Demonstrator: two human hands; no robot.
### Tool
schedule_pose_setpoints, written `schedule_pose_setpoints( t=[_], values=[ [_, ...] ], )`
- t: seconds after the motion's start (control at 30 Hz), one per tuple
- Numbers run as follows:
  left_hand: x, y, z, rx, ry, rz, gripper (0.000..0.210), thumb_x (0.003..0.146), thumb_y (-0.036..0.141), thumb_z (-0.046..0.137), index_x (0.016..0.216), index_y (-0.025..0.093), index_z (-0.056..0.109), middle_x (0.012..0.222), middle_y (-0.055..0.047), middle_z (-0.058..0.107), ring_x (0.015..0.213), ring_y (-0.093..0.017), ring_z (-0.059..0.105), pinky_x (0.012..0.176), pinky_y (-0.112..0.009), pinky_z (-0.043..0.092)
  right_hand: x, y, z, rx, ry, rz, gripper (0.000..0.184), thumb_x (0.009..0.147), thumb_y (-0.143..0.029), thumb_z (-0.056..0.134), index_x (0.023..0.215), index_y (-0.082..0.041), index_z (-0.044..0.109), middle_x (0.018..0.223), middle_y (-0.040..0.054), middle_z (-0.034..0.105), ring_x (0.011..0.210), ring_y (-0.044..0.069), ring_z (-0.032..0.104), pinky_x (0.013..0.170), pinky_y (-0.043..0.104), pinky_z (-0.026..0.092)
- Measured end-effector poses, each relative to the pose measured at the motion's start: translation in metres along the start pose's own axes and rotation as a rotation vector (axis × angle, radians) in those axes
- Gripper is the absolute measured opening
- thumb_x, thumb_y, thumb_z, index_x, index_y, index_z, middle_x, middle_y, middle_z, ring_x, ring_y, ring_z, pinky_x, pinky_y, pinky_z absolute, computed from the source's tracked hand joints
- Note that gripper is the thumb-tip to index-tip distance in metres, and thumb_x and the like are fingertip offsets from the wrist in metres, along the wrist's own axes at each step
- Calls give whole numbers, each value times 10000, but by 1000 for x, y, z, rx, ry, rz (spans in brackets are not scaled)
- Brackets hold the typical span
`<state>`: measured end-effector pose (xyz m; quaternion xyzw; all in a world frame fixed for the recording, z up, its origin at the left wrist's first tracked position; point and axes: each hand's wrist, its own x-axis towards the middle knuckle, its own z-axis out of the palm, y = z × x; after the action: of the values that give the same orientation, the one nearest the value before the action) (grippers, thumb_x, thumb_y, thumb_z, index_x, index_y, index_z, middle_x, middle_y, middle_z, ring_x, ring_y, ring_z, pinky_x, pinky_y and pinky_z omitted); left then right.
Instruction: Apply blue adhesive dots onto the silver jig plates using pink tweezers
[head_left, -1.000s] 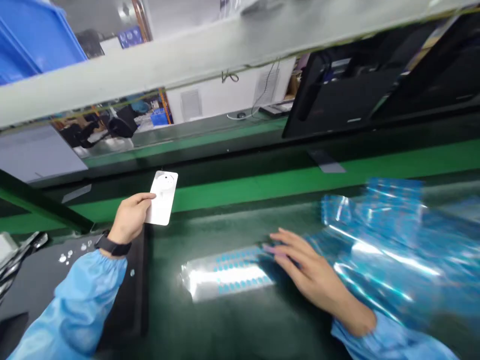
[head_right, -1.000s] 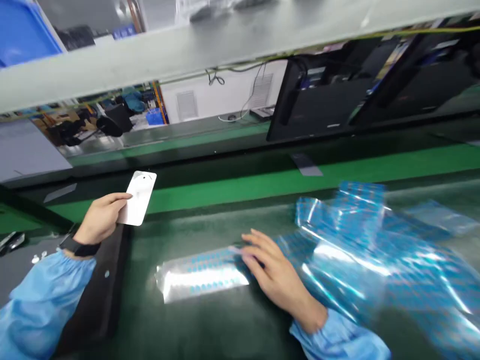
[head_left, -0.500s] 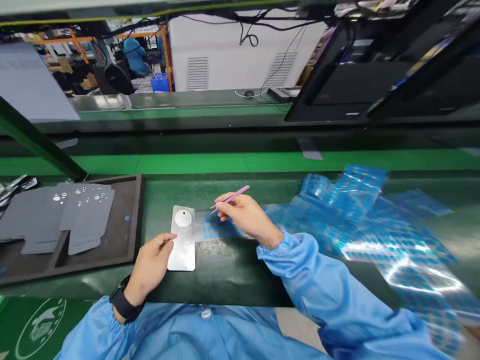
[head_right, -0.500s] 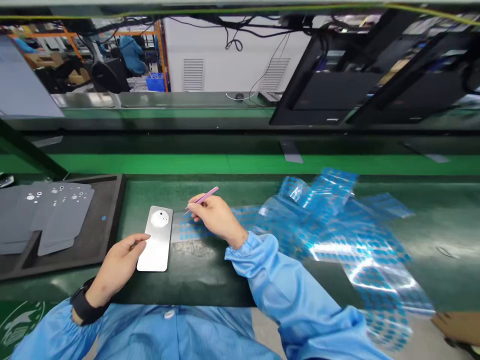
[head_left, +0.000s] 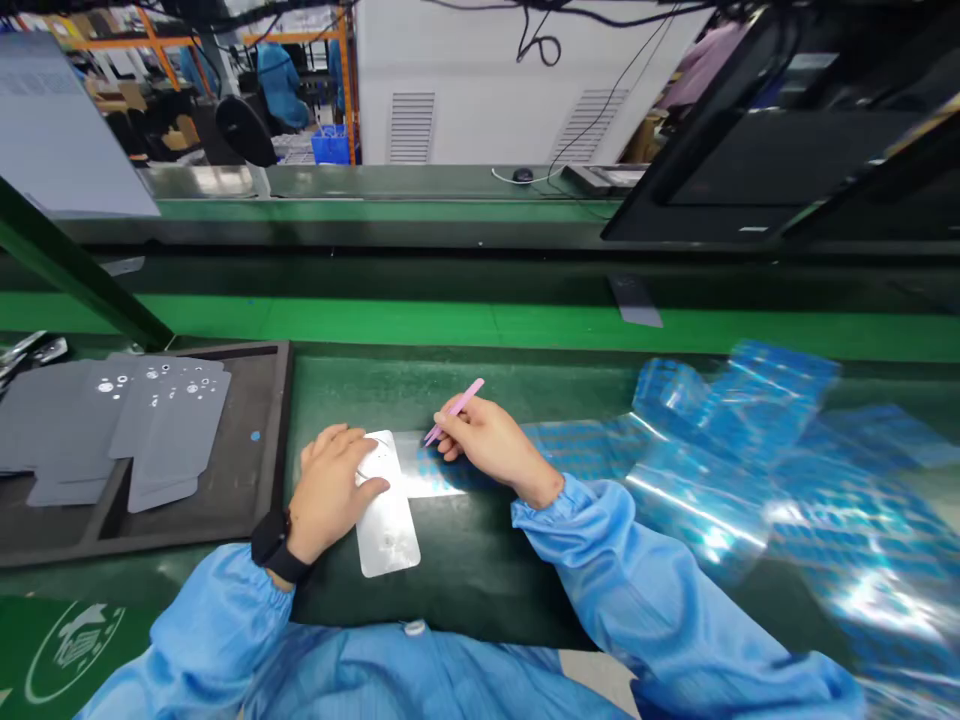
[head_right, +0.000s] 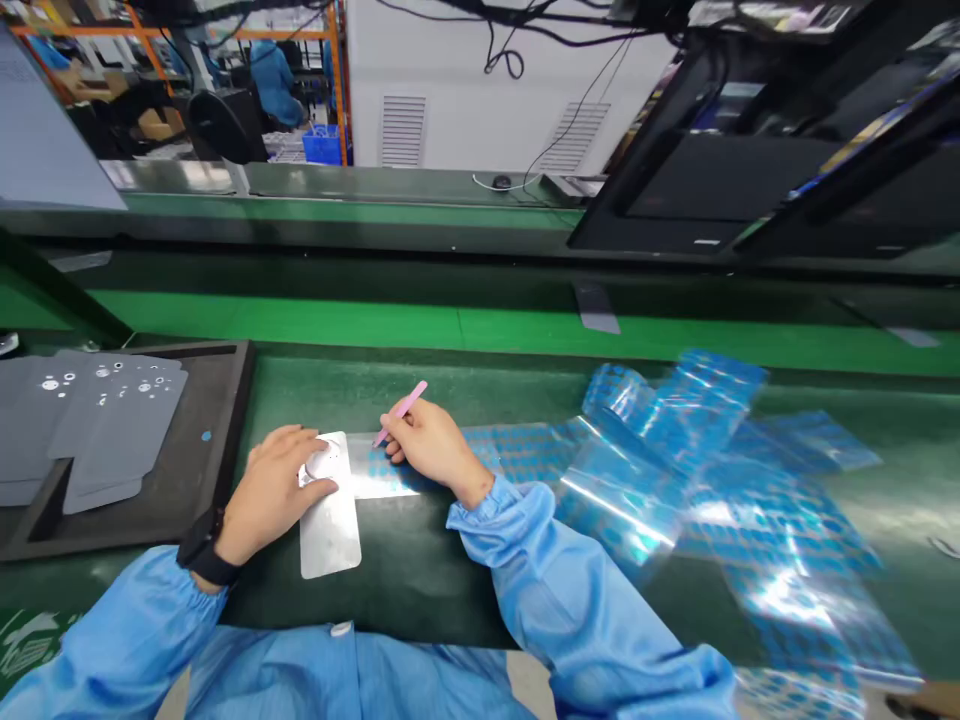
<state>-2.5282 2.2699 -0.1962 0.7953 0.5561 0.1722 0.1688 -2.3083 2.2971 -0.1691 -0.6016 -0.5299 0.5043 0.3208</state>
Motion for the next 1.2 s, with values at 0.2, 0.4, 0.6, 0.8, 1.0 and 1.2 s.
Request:
schedule_pose_setpoints(
  t=[0.2, 0.4, 0.6, 0.8, 1.0, 1.2],
  values=[
    [3, -8, 9, -53, -65, 66, 330, 727, 263, 735, 1045, 263, 651, 1270, -78, 620, 1270, -323, 428, 991, -535, 330, 8, 11, 5, 60, -4, 100, 126, 868, -203, 575, 757, -166, 529, 575, 4, 659, 474, 112, 632, 475, 202, 527],
    [0, -8, 9, -82, -104, 108, 273, 764, 258, 697, 1031, 267, 639, 1317, -74, 586, 1242, -295, 436, 971, -513, 336, 9, 18, -1, 81, -35, 107, 192, 827, -311, 643, 762, -169, 532, 583, 21, 668, 491, 131, 646, 479, 215, 536],
    [-1, -6, 9, -86, -105, 111, 283, 774, 247, 682, 1052, 262, 627, 1309, -76, 590, 1236, -292, 441, 962, -494, 340, 10, 15, -1, 108, -41, 119, 246, 792, -355, 683, 751, -165, 534, 581, 19, 664, 482, 130, 640, 471, 215, 541],
    [-1, -7, 10, -91, -108, 102, 309, 767, 255, 690, 1069, 256, 623, 1316, -90, 583, 1234, -290, 444, 973, -493, 330, 12, 15, 0, 113, -55, 130, 209, 808, -311, 671, 744, -158, 543, 587, 24, 661, 477, 122, 628, 470, 221, 544],
    [0, -5, 8, -80, -103, 91, 339, 760, 257, 699, 1089, 259, 615, 1320, -97, 580, 1248, -297, 444, 970, -493, 329, 13, 17, 2, 141, -44, 126, 213, 800, -312, 671, 718, -154, 555, 582, 15, 647, 473, 111, 618, 463, 212, 535],
    [0, -3, 9, -88, -101, 71, 375, 734, 234, 725, 1086, 232, 596, 1304, -110, 592, 1252, -304, 455, 971, -495, 311, 7, 12, -3, 264, -87, 101, 362, 702, -469, 726, 665, -154, 552, 517, 8, 626, 443, 103, 597, 466, 203, 515]
  ],
)
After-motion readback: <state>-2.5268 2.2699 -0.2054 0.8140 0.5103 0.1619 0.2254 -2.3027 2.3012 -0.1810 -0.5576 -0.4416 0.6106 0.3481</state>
